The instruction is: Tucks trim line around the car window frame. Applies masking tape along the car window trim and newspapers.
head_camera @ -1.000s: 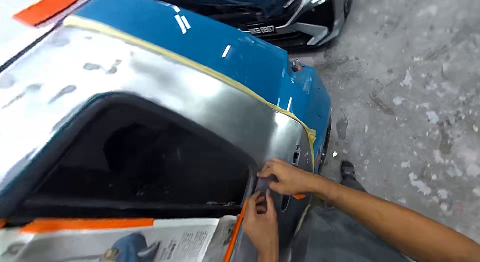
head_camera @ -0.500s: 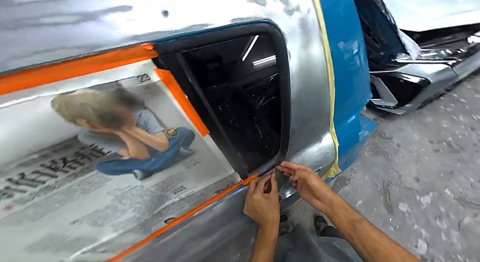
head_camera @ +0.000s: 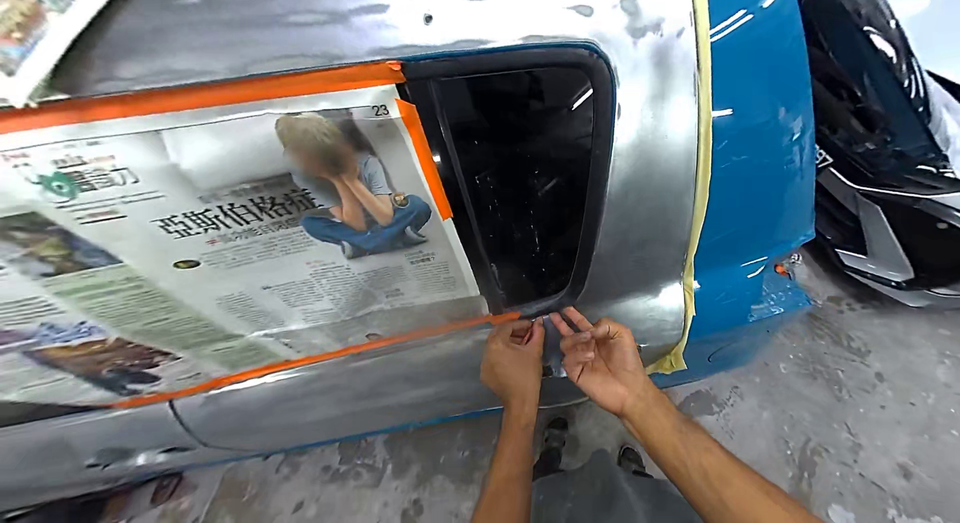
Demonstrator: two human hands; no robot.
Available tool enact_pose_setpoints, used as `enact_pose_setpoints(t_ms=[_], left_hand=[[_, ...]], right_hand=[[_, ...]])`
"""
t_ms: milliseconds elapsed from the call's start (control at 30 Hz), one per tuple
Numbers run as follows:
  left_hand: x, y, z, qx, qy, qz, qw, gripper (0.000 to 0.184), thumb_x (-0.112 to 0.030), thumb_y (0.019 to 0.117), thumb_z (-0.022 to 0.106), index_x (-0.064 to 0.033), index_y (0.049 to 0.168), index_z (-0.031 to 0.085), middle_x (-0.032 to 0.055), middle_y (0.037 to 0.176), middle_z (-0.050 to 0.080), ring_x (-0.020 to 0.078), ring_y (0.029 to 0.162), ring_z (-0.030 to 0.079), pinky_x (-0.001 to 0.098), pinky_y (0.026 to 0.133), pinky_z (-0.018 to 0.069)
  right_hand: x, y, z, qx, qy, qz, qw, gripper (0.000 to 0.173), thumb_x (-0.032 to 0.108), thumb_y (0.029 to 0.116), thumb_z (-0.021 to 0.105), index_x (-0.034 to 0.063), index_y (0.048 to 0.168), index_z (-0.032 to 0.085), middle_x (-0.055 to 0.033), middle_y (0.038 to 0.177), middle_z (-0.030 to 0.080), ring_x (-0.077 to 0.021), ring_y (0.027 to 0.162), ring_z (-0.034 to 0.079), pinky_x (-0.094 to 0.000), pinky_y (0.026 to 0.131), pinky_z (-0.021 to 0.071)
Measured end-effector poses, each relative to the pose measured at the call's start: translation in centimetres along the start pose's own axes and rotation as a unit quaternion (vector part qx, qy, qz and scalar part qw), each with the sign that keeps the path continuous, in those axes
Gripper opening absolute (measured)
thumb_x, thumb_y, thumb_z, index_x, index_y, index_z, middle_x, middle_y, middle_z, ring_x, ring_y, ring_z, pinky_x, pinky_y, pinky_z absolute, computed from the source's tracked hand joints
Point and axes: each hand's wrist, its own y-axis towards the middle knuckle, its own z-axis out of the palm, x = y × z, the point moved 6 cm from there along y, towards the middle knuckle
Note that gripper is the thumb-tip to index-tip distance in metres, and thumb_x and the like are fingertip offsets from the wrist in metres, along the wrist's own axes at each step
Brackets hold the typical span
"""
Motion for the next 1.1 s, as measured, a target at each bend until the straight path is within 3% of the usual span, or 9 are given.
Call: enact_pose_setpoints(t_ms=[167, 300, 433, 567, 633, 700, 833, 967, 1100], left_hand=[[1.1, -1.8, -0.7, -0.076, -0.056, -0.011, 0.995, 0.025, -0.023, 0.0828, 0.083, -0.0039, 0.094, 0.071, 0.0159, 0.094, 0.069, 0.0373, 0.094, 0.065, 0.0588, 0.085, 0.0491], [1.8, -2.9, -0.1, -0.026, -0.251, -0.065, 0.965, 0.023, -0.01, 0.0901, 0.074, 0.001, 0.108, 0.064, 0.0105, 0.091, 0.068, 0.0172, 0.076, 0.067, 0.0347, 0.068, 0.0573], [3.1, -1.5, -0.8, -0.042, -0.331, -0.151, 0.93, 0.04, -0.006, 0.0989, 0.061, 0.0038, 0.137, 0.055, 0.0239, 0.132, 0.06, 0.0302, 0.102, 0.066, 0.0461, 0.087, 0.0556], [1.7, -1.0, -0.7, 0.014, -0.345, -0.207, 0.915, 0.045, -0.005, 0.1001, 0.053, 0.0, 0.145, 0.054, 0.026, 0.144, 0.048, 0.0372, 0.119, 0.055, 0.0542, 0.093, 0.0498], [0.5, -1.6, -0.8, 0.04, -0.404, -0.265, 0.875, 0.049, -0.006, 0.1031, 0.05, -0.0015, 0.152, 0.045, 0.0244, 0.152, 0.045, 0.0385, 0.131, 0.049, 0.0585, 0.098, 0.046], [-0.5, -1.5, -1.4, 0.044, -0.459, -0.323, 0.826, 0.047, -0.01, 0.1058, 0.048, -0.0023, 0.152, 0.041, 0.0224, 0.148, 0.047, 0.0358, 0.128, 0.049, 0.0558, 0.098, 0.0443], [-0.2, -0.6, -2.9, 0.051, -0.515, -0.392, 0.761, 0.043, -0.008, 0.1003, 0.052, -0.0009, 0.142, 0.045, 0.0208, 0.146, 0.045, 0.0345, 0.129, 0.05, 0.0527, 0.101, 0.0456], [0.8, 0.4, -3.1, 0.049, -0.551, -0.402, 0.73, 0.043, -0.011, 0.1036, 0.046, 0.0009, 0.144, 0.042, 0.0219, 0.15, 0.045, 0.0317, 0.133, 0.052, 0.0446, 0.107, 0.0466], [2.0, 0.8, -1.6, 0.072, -0.571, -0.392, 0.718, 0.041, -0.016, 0.1066, 0.049, 0.0021, 0.142, 0.042, 0.0201, 0.139, 0.055, 0.0255, 0.122, 0.06, 0.0352, 0.102, 0.0512]], right_hand=[[0.5, -1.1, 0.3, 0.028, -0.018, 0.032, 0.999, 0.046, 0.025, 0.0965, 0.047, 0.0068, 0.138, 0.056, -0.0162, 0.126, 0.064, -0.0089, 0.058, 0.056, -0.0194, 0.051, 0.0478], [1.4, -1.0, 0.7, 0.014, -0.16, 0.018, 0.987, 0.044, 0.035, 0.1056, 0.037, 0.0077, 0.136, 0.055, -0.0127, 0.125, 0.064, -0.0094, 0.062, 0.057, -0.0209, 0.054, 0.0484], [1.7, -0.7, 0.5, -0.005, -0.189, 0.01, 0.982, 0.043, 0.036, 0.1062, 0.037, 0.0081, 0.131, 0.058, -0.0107, 0.119, 0.067, -0.0083, 0.061, 0.057, -0.0204, 0.053, 0.0486], [1.7, -0.8, 0.5, -0.006, -0.186, 0.012, 0.982, 0.042, 0.036, 0.1051, 0.041, 0.01, 0.134, 0.057, -0.0112, 0.124, 0.065, -0.0086, 0.061, 0.057, -0.0205, 0.053, 0.0486], [1.4, -0.9, 0.4, -0.015, -0.195, 0.007, 0.981, 0.042, 0.036, 0.1054, 0.039, 0.0113, 0.136, 0.055, -0.0107, 0.125, 0.064, -0.0088, 0.061, 0.057, -0.0207, 0.053, 0.0486], [1.2, -0.9, 0.2, -0.023, -0.202, 0.0, 0.979, 0.043, 0.036, 0.1058, 0.038, 0.0129, 0.138, 0.054, -0.0107, 0.127, 0.064, -0.0103, 0.064, 0.06, -0.0224, 0.055, 0.0499], [1.1, -1.1, -0.2, -0.042, -0.221, -0.016, 0.974, 0.044, 0.032, 0.1056, 0.041, 0.0169, 0.146, 0.049, -0.0098, 0.14, 0.059, -0.0181, 0.088, 0.068, -0.0296, 0.065, 0.0556], [0.8, -0.9, -0.4, -0.049, -0.246, -0.03, 0.968, 0.046, 0.029, 0.1074, 0.041, 0.0187, 0.152, 0.044, -0.0104, 0.148, 0.055, -0.0233, 0.105, 0.068, -0.0344, 0.073, 0.058], [0.7, -0.3, -1.2, -0.061, -0.299, -0.092, 0.948, 0.048, 0.017, 0.107, 0.042, 0.0133, 0.155, 0.039, -0.0087, 0.155, 0.049, -0.0255, 0.135, 0.055, -0.0456, 0.107, 0.0485]])
